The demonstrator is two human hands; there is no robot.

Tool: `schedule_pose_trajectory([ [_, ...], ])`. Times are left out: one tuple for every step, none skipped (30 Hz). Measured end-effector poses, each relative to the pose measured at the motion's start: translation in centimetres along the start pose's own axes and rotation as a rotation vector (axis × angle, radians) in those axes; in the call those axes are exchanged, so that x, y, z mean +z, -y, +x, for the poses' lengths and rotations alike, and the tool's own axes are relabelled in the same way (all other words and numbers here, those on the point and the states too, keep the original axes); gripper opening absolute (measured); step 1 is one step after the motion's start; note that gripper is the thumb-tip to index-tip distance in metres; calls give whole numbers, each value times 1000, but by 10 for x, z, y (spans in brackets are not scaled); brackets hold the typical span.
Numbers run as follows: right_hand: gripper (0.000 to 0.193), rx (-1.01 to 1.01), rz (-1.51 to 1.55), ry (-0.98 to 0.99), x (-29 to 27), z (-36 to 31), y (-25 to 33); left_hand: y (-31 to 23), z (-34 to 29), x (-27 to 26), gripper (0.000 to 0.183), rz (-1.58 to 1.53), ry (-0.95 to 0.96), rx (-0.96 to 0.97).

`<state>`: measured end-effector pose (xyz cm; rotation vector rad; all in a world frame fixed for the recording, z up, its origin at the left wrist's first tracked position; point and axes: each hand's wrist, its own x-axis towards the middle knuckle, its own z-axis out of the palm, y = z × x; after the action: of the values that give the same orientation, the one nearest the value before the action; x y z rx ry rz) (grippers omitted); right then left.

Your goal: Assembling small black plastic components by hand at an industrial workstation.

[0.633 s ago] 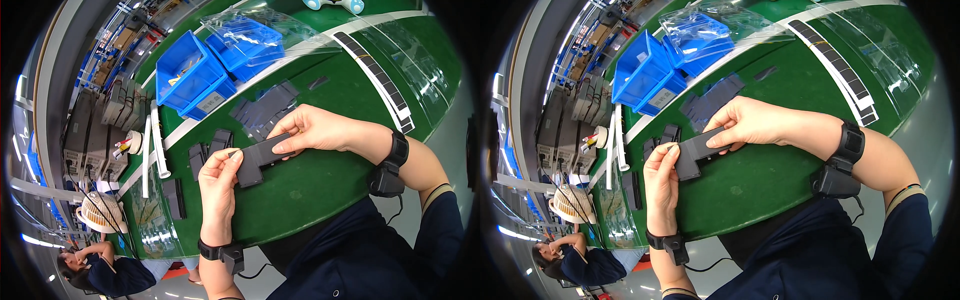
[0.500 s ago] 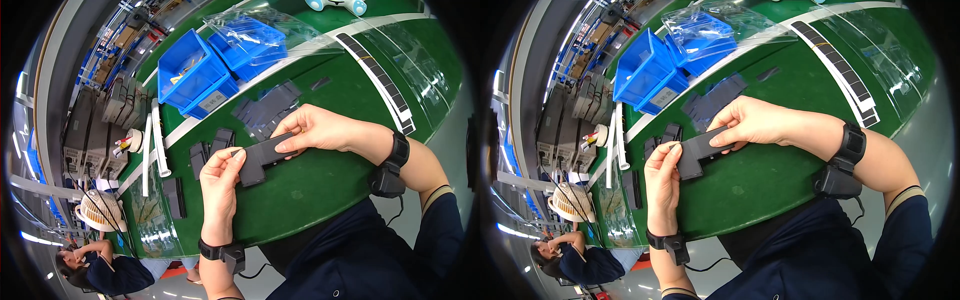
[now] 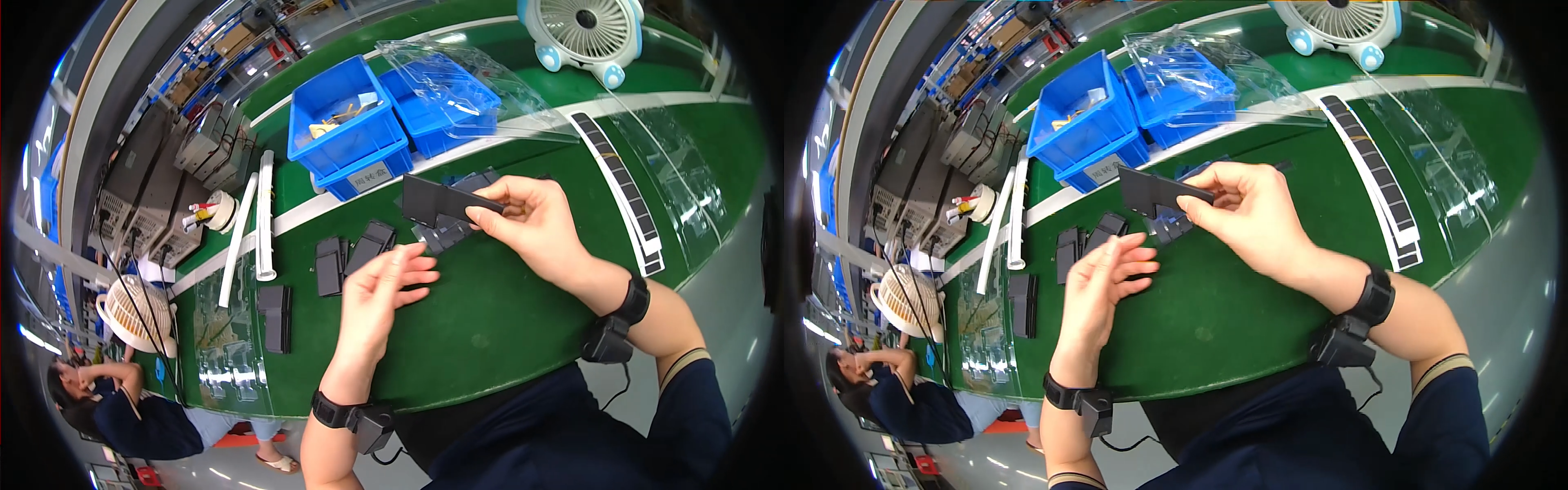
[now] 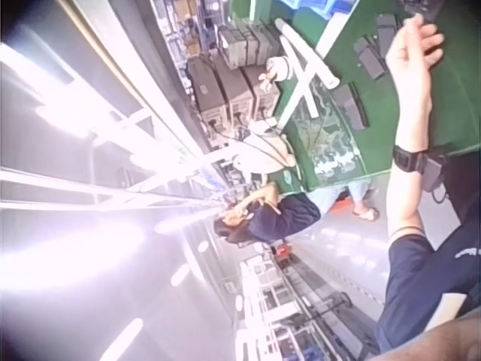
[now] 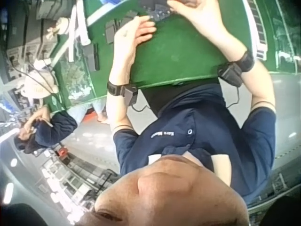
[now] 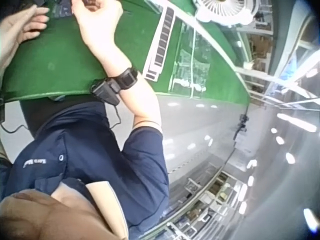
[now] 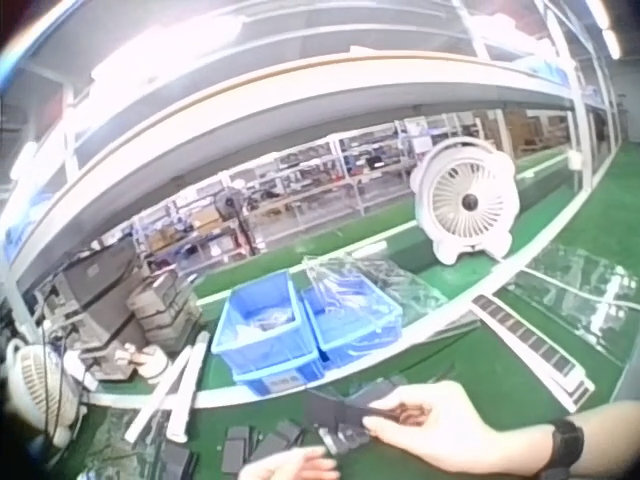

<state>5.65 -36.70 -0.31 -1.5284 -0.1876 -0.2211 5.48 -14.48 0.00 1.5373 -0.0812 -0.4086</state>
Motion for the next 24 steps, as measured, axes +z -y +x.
schedule_pose_trajectory([
  [12, -12, -71, -29, 6, -4, 6, -3, -3, 7, 46, 25, 69, 24],
  [13, -224, -250, -59, 12, -7, 4, -5, -6, 13, 49, -41, 121, 5],
  [15, -382, -421, -22, 15, -10, 3, -3, -7, 16, 49, -112, 138, 23],
  [17, -540, -590, 15, 18, -13, 0, 0, -8, 17, 50, -181, 156, 41],
  [21, -718, -687, 53, 23, -16, -5, 0, -7, 15, 45, -194, 202, 47],
  [25, -739, -804, 118, 28, -22, -2, 3, -5, 13, 45, -200, 200, 53],
  [29, -731, -813, 159, 33, -25, 1, 7, -3, 10, 42, -205, 178, 46],
  [33, -720, -821, 198, 37, -28, 3, 9, -2, 8, 40, -210, 157, 38],
  [28, -734, -836, 211, 37, -29, 2, 8, -2, 8, 35, -239, 98, 26],
  [28, -736, -837, 217, 34, -28, 2, 9, 0, 5, 31, -211, 81, 47],
  [24, -713, -723, 235, 29, -26, 1, 9, 1, 3, 30, -173, 86, 50],
  [21, -682, -609, 249, 24, -25, -1, 10, 2, 1, 28, -135, 94, 48],
  [14, -655, -532, 195, 20, -19, 7, 8, 1, -2, 28, -139, 94, 39],
  [18, -623, -508, 170, 11, -12, 6, 2, -1, -5, 27, -78, 182, -11],
  [20, -430, -450, 141, 9, -8, 12, -2, -4, -6, 26, -18, 268, -60],
  [22, -238, -392, 110, 7, -5, 18, -4, -5, -8, 26, -24, 267, -69],
  [28, -94, -317, 179, 5, -1, 16, -4, -7, -10, 26, 7, 313, -96],
  [33, 62, -107, 223, 2, 0, 9, -6, -6, -9, 25, 45, 370, -118],
  [34, 217, -40, 323, -2, 2, 5, -8, -5, -7, 23, 59, 379, -120],
  [35, 370, 31, 422, -6, 3, 2, -9, -5, -5, 23, 60, 386, -122],
  [32, 393, 72, 497, -8, 4, -3, -9, -5, -5, 22, 87, 363, -128],
  [32, 393, 72, 498, -8, 3, -4, -10, -4, -5, 22, 114, 339, -133],
  [29, 409, 105, 467, -8, 1, -4, -11, -4, -7, 21, 88, 318, -117],
  [26, 426, 140, 439, -7, 0, -4, -10, -3, -8, 20, 61, 292, -102],
])
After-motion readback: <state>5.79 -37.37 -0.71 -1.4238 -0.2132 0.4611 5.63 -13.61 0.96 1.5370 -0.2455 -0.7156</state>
